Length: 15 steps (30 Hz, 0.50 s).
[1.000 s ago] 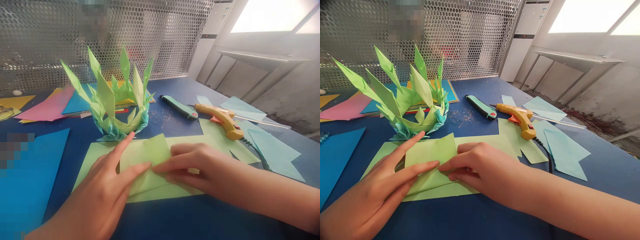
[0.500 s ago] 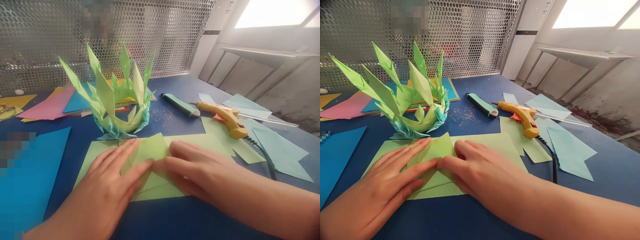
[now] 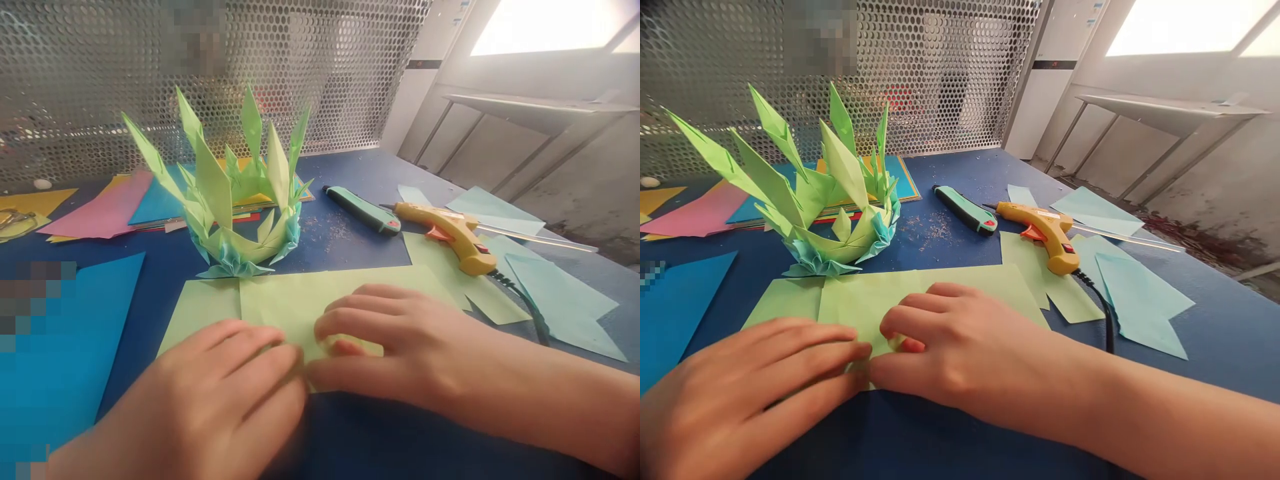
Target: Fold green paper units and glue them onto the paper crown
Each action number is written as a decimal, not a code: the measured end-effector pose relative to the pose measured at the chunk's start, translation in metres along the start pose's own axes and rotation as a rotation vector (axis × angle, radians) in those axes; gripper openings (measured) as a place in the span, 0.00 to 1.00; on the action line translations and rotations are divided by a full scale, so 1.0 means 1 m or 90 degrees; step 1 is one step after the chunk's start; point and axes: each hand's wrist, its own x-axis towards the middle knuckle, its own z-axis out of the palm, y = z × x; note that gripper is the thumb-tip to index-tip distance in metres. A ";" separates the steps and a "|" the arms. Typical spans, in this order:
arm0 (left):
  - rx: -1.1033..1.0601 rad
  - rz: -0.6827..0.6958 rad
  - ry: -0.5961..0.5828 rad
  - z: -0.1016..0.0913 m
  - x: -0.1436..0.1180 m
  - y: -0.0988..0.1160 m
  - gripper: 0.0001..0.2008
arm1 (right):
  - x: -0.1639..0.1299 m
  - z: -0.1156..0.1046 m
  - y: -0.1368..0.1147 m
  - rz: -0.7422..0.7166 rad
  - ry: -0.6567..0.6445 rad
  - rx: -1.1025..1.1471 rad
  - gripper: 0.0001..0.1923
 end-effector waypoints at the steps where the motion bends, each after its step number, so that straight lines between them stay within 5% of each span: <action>1: 0.005 0.018 0.004 -0.003 0.000 -0.002 0.22 | 0.000 0.000 0.000 -0.002 -0.001 -0.005 0.18; 6: -0.032 0.061 0.041 -0.007 -0.002 -0.012 0.18 | 0.000 -0.003 0.004 -0.029 -0.008 -0.010 0.18; 11: -0.086 0.071 0.084 0.009 -0.008 -0.013 0.16 | -0.002 -0.010 0.014 -0.041 -0.017 0.081 0.16; 15: -0.088 0.076 0.053 0.012 -0.012 -0.014 0.14 | -0.005 -0.013 0.020 -0.015 -0.031 0.180 0.19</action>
